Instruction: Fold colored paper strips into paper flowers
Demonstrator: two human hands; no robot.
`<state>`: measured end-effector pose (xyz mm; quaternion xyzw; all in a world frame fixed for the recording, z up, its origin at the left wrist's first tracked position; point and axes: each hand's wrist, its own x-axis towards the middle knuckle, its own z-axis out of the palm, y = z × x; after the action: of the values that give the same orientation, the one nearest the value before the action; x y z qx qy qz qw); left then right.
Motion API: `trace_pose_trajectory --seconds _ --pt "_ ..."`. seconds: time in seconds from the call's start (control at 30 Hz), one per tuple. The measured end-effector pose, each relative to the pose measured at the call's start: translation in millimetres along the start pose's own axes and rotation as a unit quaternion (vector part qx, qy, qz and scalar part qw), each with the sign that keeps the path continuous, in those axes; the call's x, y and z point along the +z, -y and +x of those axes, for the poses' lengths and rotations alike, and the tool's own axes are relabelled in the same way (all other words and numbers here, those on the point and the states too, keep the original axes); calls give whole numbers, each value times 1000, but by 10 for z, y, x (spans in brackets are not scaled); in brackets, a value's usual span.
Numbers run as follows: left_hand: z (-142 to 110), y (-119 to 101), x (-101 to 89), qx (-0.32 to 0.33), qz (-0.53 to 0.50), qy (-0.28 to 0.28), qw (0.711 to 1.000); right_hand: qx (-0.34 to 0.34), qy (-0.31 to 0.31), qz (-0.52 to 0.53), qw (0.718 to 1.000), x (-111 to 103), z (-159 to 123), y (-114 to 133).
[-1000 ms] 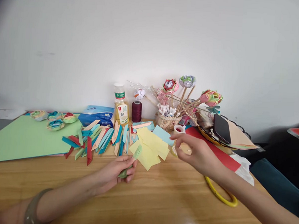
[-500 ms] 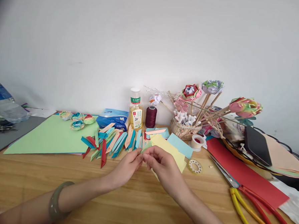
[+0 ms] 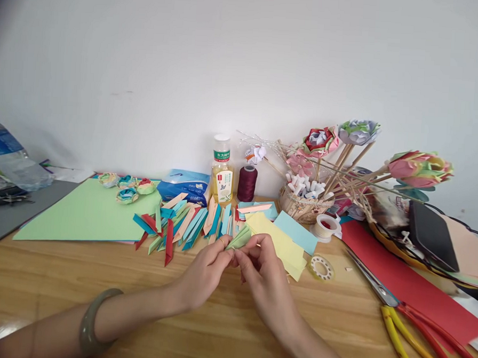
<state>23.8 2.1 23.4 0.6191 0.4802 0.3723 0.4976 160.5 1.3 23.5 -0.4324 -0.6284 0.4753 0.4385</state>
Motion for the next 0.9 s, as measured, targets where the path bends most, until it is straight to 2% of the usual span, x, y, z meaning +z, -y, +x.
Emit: trace_pose_trajectory --seconds 0.1,0.23,0.43,0.53,0.7,0.8,0.9 --pt "-27 -23 -3 15 -29 16 999 11 -26 5 1000 -3 6 -31" --pt "-22 -8 24 35 3 8 999 29 -52 9 998 -2 13 -64" --pt "76 98 63 23 -62 -39 997 20 -20 -26 999 -3 -18 -12" --pt "114 143 42 6 -71 -51 996 21 -21 -100 995 -69 -25 14" --pt "114 99 -27 -6 -52 -10 999 26 20 -235 971 -201 15 6" --pt "97 36 -51 -11 -37 33 999 27 24 -239 970 -220 27 -7" --pt "92 13 -48 -19 -36 51 998 37 11 -193 980 -204 39 -17"
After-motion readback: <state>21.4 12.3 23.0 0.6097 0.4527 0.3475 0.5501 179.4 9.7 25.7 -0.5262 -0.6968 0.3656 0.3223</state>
